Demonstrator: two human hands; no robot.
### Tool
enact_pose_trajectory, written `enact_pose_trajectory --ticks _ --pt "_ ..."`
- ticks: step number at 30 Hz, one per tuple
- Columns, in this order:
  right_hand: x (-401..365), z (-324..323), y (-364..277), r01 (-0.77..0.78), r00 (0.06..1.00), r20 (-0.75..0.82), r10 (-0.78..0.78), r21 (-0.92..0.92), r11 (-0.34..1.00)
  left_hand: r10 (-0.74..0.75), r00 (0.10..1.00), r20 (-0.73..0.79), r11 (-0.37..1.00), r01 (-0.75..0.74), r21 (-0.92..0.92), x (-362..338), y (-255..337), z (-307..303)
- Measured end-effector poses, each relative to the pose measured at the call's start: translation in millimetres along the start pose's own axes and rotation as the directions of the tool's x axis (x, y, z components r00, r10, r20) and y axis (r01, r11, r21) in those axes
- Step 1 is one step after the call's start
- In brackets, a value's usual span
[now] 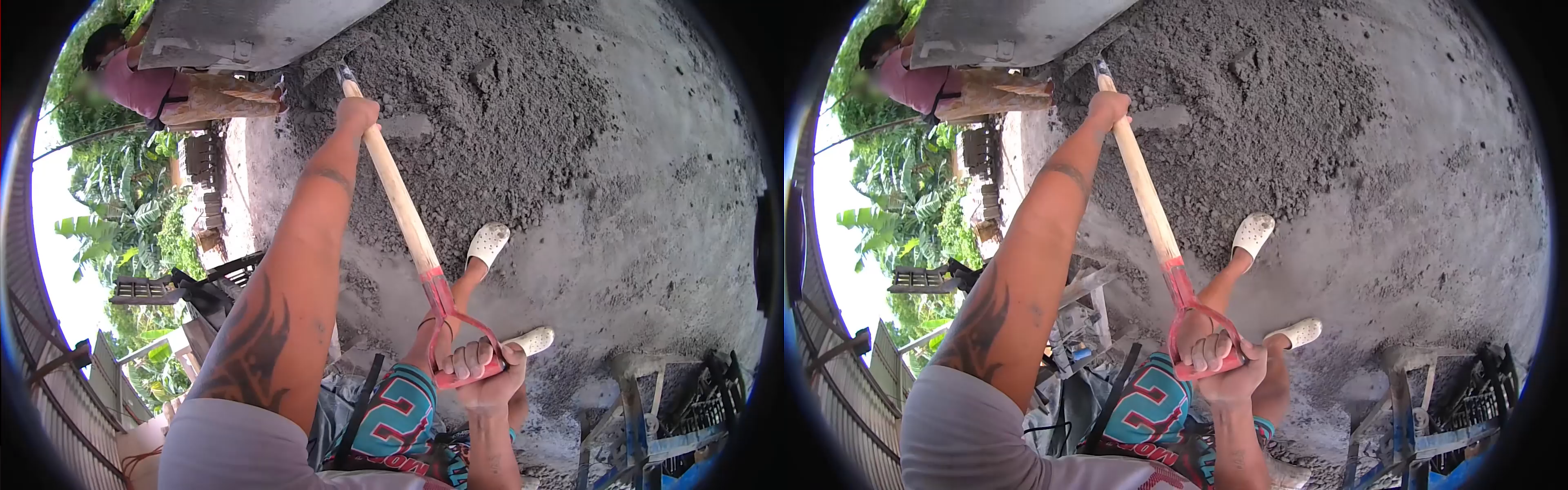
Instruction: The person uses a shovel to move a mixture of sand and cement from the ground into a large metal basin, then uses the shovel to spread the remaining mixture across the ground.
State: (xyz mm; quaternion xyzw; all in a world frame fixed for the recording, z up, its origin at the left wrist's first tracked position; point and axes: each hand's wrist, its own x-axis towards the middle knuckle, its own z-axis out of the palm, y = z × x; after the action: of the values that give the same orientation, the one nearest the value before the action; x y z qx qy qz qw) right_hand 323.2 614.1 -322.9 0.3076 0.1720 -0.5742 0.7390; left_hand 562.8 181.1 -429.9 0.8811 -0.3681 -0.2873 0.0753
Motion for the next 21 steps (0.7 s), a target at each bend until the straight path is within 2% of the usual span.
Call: enact_pose_trajectory --ticks 1,2,3,5,6,7,9,10,13,15,17,19,20,21 --pt "-11.9 -5.0 -5.1 -0.004 1.0 -0.019 0.004 -0.002 1.0 -0.019 1.0 0.006 1.0 0.019 -0.019 -10.9 -2.0 4.4" --pt "-23.3 -10.5 -12.3 0.001 1.0 -0.008 -0.001 0.01 1.0 0.096 0.992 0.087 0.962 -0.115 0.247 -5.5 -7.1 9.1" --pt "-37.5 -17.3 -21.9 0.016 1.0 -0.014 -0.017 -0.029 0.999 0.098 0.992 0.079 0.961 -0.115 0.252 -4.9 -20.6 17.8" --pt "-64.7 -31.5 -40.4 0.033 0.999 -0.012 -0.034 -0.075 0.997 0.016 1.0 -0.002 0.998 -0.016 0.065 -60.9 -22.8 33.0" --pt "-79.4 -39.0 -48.8 0.033 0.999 -0.039 -0.038 -0.1 0.994 -0.005 1.0 0.021 1.0 0.004 0.03 -73.3 -29.7 41.5" --pt "-91.3 -46.0 -55.6 0.039 0.997 -0.06 -0.047 -0.122 0.992 0.017 0.999 0.027 0.999 -0.018 0.03 -87.7 -28.1 47.4" --pt "-117.2 -60.5 -63.2 0.076 0.995 -0.056 -0.082 -0.102 0.992 -0.061 0.994 0.094 0.995 0.053 0.08 -119.2 -36.0 58.2" --pt "-130.1 -67.8 -67.1 0.082 0.994 -0.058 -0.088 -0.104 0.991 -0.056 0.997 0.061 0.998 0.054 0.045 -133.6 -41.1 65.3" --pt "-167.8 -89.6 -80.2 0.116 0.989 -0.084 -0.124 -0.103 0.988 -0.037 0.994 0.099 0.999 0.033 0.042 -159.5 -61.6 87.3" --pt "-189.7 -106.6 -91.8 0.141 0.983 -0.102 -0.152 -0.108 0.984 0.039 0.996 0.082 0.996 -0.033 -0.079 -204.1 -71.2 102.0" --pt "-210.6 -129.6 -107.5 0.146 0.941 -0.286 -0.182 -0.141 0.979 0.099 0.991 0.091 0.977 -0.08 -0.196 -222.7 -93.6 129.9" --pt "-227.0 -152.7 -126.2 0.158 0.821 -0.536 -0.197 -0.118 0.98 0.114 0.988 0.107 0.933 -0.069 -0.353 -277.8 -99.9 147.5" --pt "-235.3 -180.5 -137.8 0.175 0.771 -0.588 -0.246 -0.176 0.969 0.133 0.975 0.175 0.911 -0.051 -0.409 -298.4 -106.5 157.6" --pt "-247.0 -207.0 -150.6 0.184 0.714 -0.636 -0.293 -0.233 0.955 0.129 0.976 0.175 0.91 -0.047 -0.412 -317.7 -114.7 171.6"
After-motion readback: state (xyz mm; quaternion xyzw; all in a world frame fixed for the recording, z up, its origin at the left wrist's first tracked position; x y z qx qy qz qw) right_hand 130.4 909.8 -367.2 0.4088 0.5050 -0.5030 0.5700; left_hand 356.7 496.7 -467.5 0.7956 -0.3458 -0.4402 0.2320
